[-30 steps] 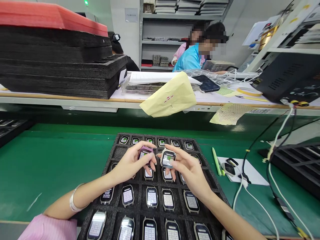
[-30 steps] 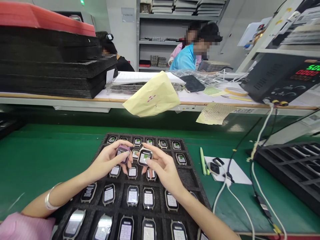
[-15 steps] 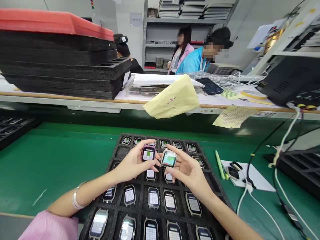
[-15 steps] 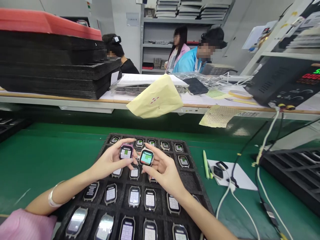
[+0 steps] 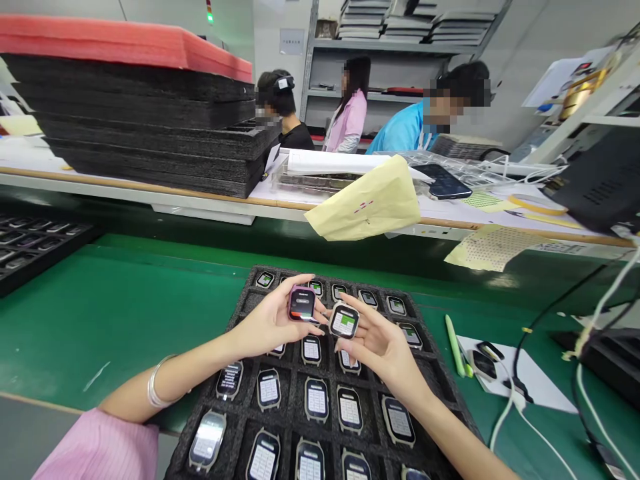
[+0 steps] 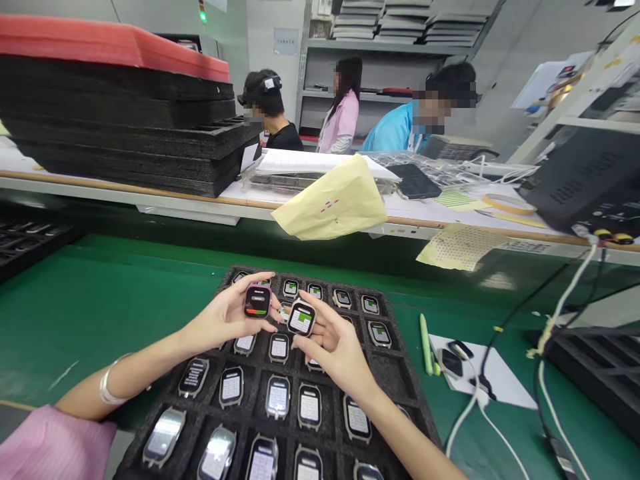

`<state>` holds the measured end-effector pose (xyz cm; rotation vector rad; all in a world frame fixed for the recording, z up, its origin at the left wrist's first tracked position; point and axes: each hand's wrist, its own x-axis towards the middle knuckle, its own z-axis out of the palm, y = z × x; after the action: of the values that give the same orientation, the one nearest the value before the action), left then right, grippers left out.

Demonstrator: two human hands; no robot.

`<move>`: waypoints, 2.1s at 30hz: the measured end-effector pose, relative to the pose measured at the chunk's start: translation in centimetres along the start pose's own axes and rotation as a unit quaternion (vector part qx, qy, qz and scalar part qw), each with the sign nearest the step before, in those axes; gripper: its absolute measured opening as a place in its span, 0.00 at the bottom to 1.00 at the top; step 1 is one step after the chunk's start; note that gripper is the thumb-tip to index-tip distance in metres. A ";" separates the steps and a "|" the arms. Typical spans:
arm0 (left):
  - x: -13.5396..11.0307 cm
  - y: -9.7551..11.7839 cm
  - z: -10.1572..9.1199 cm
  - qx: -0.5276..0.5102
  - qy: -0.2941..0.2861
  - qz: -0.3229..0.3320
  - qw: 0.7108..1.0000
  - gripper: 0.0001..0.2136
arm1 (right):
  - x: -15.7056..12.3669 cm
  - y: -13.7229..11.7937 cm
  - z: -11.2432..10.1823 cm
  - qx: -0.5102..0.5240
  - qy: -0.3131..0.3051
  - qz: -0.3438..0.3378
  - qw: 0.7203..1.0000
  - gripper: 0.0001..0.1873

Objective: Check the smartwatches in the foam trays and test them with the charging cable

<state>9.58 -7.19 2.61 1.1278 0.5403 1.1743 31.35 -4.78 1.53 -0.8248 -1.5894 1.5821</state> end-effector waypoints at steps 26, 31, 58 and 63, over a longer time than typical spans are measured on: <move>0.2 -0.1 0.3 0.005 0.019 0.015 1.000 0.31 | -0.3 1.0 -0.5 -0.009 -0.012 -0.023 1.000 0.32; 0.2 -0.6 0.2 0.018 0.033 0.005 0.999 0.28 | -0.2 0.7 -0.3 -0.008 -0.011 -0.013 1.000 0.33; -0.8 -2.1 -11.1 0.640 0.026 0.032 0.767 0.20 | 7.7 1.8 2.4 -0.531 -0.128 -0.200 0.814 0.22; -3.2 3.8 -3.7 0.533 0.115 0.260 0.797 0.16 | 2.0 -7.2 4.1 -0.338 -0.037 -0.334 0.879 0.13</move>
<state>3.75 -8.75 3.97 2.2161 1.2199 1.5217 27.18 -5.52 8.98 -0.4489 -2.2121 0.5614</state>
